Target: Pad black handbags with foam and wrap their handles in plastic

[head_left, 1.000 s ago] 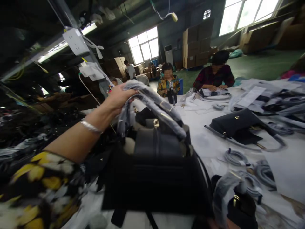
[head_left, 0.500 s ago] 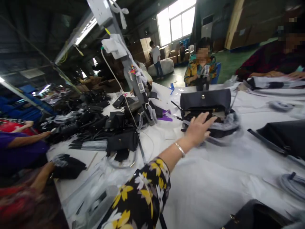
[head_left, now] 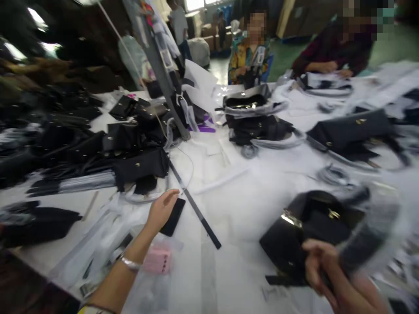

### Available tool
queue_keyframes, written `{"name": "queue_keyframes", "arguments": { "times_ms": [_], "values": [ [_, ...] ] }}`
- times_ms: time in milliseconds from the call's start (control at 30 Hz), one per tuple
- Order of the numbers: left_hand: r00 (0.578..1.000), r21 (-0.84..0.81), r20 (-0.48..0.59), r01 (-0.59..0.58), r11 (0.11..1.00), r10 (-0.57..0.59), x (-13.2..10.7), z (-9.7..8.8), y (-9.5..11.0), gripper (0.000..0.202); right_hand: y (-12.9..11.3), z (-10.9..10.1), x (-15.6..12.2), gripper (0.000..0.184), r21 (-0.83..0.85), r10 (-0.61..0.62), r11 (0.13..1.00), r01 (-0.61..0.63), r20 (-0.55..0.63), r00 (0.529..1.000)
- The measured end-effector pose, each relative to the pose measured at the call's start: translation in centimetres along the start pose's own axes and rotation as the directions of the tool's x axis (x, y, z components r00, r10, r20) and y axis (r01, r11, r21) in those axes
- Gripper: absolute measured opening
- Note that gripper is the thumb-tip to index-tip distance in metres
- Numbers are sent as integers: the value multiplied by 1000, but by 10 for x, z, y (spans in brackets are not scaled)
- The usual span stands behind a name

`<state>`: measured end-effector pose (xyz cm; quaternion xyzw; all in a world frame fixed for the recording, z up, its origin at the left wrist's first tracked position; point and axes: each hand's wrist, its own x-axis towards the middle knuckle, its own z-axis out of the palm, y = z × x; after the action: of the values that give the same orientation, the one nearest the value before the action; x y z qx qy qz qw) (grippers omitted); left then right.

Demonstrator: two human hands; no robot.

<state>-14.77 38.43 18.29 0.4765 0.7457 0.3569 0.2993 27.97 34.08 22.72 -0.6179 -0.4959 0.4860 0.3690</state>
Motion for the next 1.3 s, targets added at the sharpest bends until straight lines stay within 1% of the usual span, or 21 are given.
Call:
{"name": "queue_keyframes", "arguments": {
  "times_ms": [33, 100, 167, 200, 233, 300, 333, 400, 500, 600, 667, 700, 767, 833, 900, 967, 1033, 1133, 1167, 1233, 1300],
  "values": [
    [995, -56, 101, -6, 998, 12, -15, 15, 1, 41, -6, 2, 0, 49, 26, 3, 1000, -3, -22, 1000],
    [955, -159, 289, -15, 987, 61, -53, 53, 6, 43, -22, 5, 5, 47, 138, -50, 989, 48, 8, 999],
    [885, -254, 444, -24, 967, 138, -93, 92, 13, 48, -44, 8, 9, 45, 135, -148, 981, 140, 55, 987],
    [831, -338, 517, -24, 941, 207, -111, 110, 16, 61, -57, 9, 8, 43, 111, -209, 973, 200, 77, 975],
    [792, -378, 546, -57, 924, 272, -127, 125, 20, 76, -71, 11, 5, 42, 103, -288, 955, 279, 88, 954],
    [758, -412, 521, -179, 894, 392, -151, 145, 27, 108, -100, 18, -8, 40, 144, -446, 890, 433, 75, 892],
    [759, -421, 485, -234, 876, 436, -162, 150, 31, 121, -114, 24, -19, 40, 176, -491, 865, 470, 101, 865],
    [766, -474, 401, -297, 829, 503, -184, 147, 36, 134, -137, 39, -44, 45, 227, -601, 796, 562, 185, 777],
    [772, -539, 288, -359, 762, 567, -225, 124, 31, 130, -153, 69, -91, 58, 253, -735, 675, 693, 305, 605],
    [793, -456, 151, -474, 753, 590, -271, 99, 1, 120, -146, 99, -142, 65, 329, -792, 599, 730, 379, 478],
    [806, -368, 67, -528, 766, 588, -295, 89, -32, 117, -129, 117, -174, 59, 386, -786, 607, 694, 422, 453],
    [809, -329, 43, -542, 773, 586, -304, 86, -51, 116, -118, 125, -188, 55, 420, -771, 630, 653, 440, 461],
    [814, -281, 34, -549, 787, 580, -316, 83, -90, 111, -89, 142, -210, 47, 475, -711, 703, 529, 478, 515],
    [816, -279, 75, -535, 798, 573, -322, 84, -126, 107, -56, 156, -221, 45, 489, -638, 767, 415, 516, 571],
    [805, -300, 148, -517, 801, 575, -326, 87, -152, 98, -25, 165, -224, 48, 443, -568, 820, 362, 550, 613],
    [801, -305, 204, -494, 814, 563, -331, 88, -167, 87, 1, 163, -221, 47, 394, -515, 853, 342, 530, 674],
    [812, -288, 224, -473, 833, 539, -335, 86, -170, 81, 21, 152, -216, 45, 380, -489, 863, 332, 467, 737],
    [833, -258, 222, -451, 854, 507, -332, 68, -165, 72, 51, 128, -210, 56, 421, -500, 842, 338, 373, 781],
    [846, -245, 208, -440, 864, 491, -327, 58, -165, 65, 62, 122, -209, 59, 448, -506, 824, 348, 302, 808],
    [897, -200, 124, -397, 896, 425, -310, 35, -166, 46, 90, 117, -208, 60, 458, -485, 785, 418, 34, 874],
    [944, -138, -31, -331, 934, 330, -287, 12, -171, 38, 122, 121, -209, 53, 393, -423, 785, 479, -225, 878]
  ]
}}
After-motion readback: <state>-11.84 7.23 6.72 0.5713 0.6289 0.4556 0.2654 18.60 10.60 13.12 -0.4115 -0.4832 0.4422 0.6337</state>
